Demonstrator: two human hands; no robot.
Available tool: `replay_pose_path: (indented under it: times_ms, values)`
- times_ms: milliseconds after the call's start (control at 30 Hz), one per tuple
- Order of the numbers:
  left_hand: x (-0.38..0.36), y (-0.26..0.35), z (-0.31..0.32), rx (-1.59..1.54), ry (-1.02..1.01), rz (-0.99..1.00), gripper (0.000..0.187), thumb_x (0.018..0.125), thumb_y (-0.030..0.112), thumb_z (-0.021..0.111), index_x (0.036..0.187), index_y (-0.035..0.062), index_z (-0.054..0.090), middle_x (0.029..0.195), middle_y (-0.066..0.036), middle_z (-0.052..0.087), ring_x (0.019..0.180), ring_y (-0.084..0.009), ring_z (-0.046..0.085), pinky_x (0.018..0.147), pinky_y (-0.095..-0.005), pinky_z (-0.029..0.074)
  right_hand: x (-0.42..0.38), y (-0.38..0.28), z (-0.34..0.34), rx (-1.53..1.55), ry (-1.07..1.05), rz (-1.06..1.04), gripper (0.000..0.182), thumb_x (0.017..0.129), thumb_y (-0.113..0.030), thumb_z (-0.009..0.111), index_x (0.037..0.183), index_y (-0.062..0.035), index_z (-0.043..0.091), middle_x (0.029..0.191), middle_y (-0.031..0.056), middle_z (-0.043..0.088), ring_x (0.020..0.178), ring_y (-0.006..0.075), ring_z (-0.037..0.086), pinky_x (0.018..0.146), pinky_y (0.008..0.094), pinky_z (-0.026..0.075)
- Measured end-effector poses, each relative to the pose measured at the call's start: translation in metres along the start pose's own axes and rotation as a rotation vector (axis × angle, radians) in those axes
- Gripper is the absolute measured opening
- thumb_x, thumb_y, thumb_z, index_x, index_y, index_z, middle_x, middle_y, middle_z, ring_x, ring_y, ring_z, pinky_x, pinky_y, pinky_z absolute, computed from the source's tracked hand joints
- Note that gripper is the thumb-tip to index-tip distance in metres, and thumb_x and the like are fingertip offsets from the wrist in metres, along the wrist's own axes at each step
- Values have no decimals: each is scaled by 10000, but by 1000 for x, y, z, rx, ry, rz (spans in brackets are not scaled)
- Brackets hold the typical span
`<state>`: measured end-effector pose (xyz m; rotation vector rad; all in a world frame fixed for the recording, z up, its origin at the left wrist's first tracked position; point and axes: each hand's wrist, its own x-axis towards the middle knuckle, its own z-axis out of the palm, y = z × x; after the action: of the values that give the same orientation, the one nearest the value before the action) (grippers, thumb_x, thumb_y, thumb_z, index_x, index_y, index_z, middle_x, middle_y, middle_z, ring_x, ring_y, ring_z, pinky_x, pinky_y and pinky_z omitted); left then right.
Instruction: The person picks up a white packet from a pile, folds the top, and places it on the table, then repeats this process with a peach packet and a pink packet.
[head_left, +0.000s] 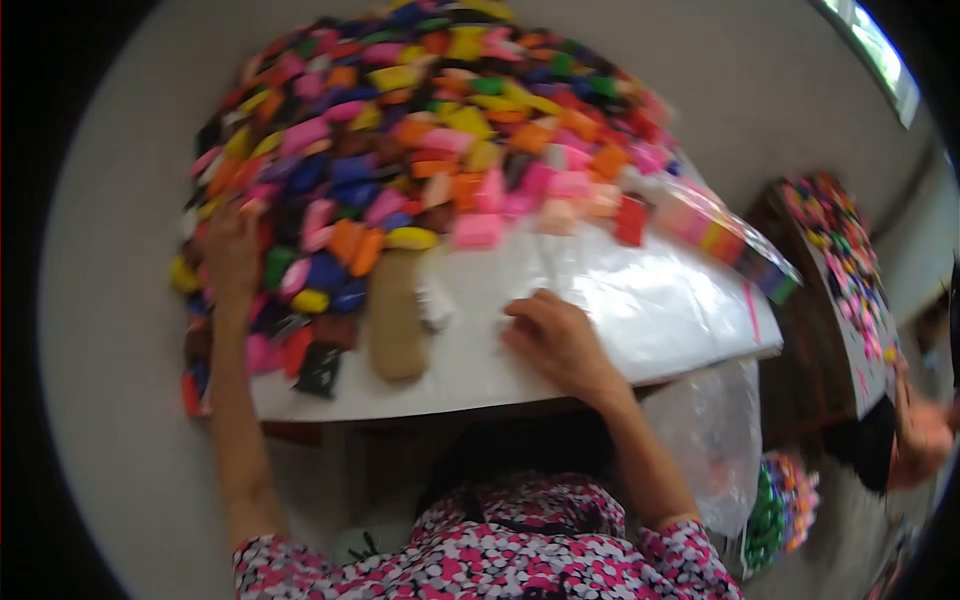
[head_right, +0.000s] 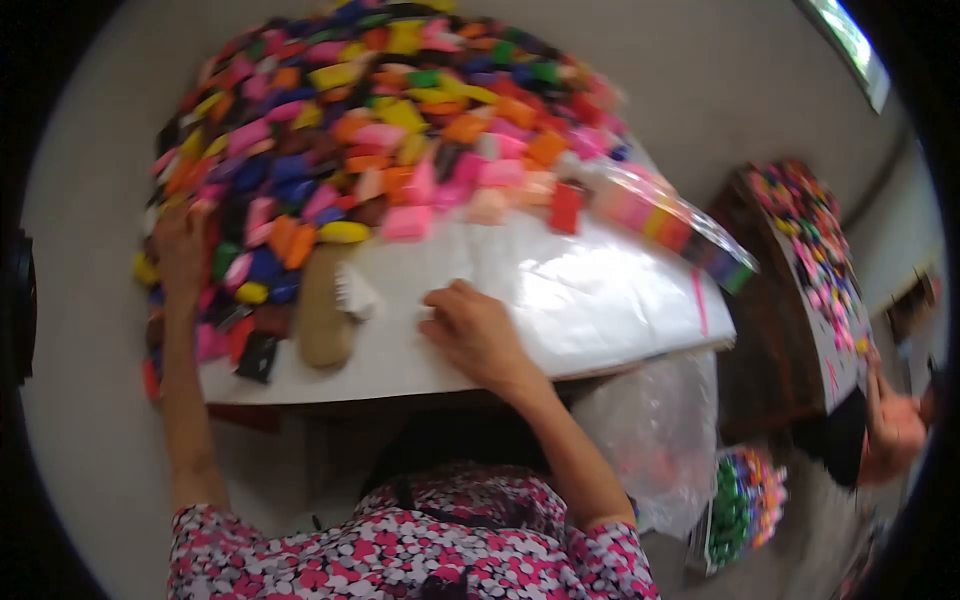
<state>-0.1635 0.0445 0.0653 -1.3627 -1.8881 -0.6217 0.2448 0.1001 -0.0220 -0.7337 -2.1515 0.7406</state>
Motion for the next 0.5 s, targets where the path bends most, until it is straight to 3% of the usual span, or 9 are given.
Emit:
replay_pose_path:
  times_ms: [33,100,167,267,367,500]
  values:
    - [-1,1,-8,10,178,30,282,940,219,550,1070,-22,620,1057,-204,627,972,-373,601,850,-437,471,0,-3,-1,23,-4,9,190,809,-121,691,963,-23,642,828,116,597,714,267,629,664,362,513]
    - [-7,18,-41,-174,278,-143,188,885,136,623,1023,14,660,903,-165,657,741,-304,630,699,-384,490,1,-8,-4,17,-15,18,206,789,-79,711,974,-17,643,832,105,611,709,238,639,647,336,514]
    - [-17,24,-61,-415,253,-368,208,886,132,629,1037,-6,666,876,-127,674,702,-213,621,678,-322,489,1,-11,-5,29,-22,27,200,790,-60,709,975,-14,647,830,102,616,707,217,639,635,318,510]
    - [-35,38,-75,-1053,177,-673,226,892,108,613,1061,-35,659,912,-76,687,724,-126,608,671,-258,487,4,-18,-6,46,41,39,185,800,-57,703,972,-14,651,824,93,619,696,193,633,620,294,500]
    - [-56,83,-86,-1501,63,-703,238,894,85,600,1078,-60,640,925,-43,678,741,-95,599,680,-221,487,10,-43,-9,61,162,28,180,814,-57,697,983,-16,653,834,80,627,694,162,619,602,278,485]
    - [-83,147,-87,-1902,-179,-733,246,902,65,569,1109,-56,624,908,-55,677,755,-106,610,691,-233,502,16,-71,0,447,206,-14,281,864,-140,684,1102,-2,627,919,82,646,699,125,575,549,240,432]
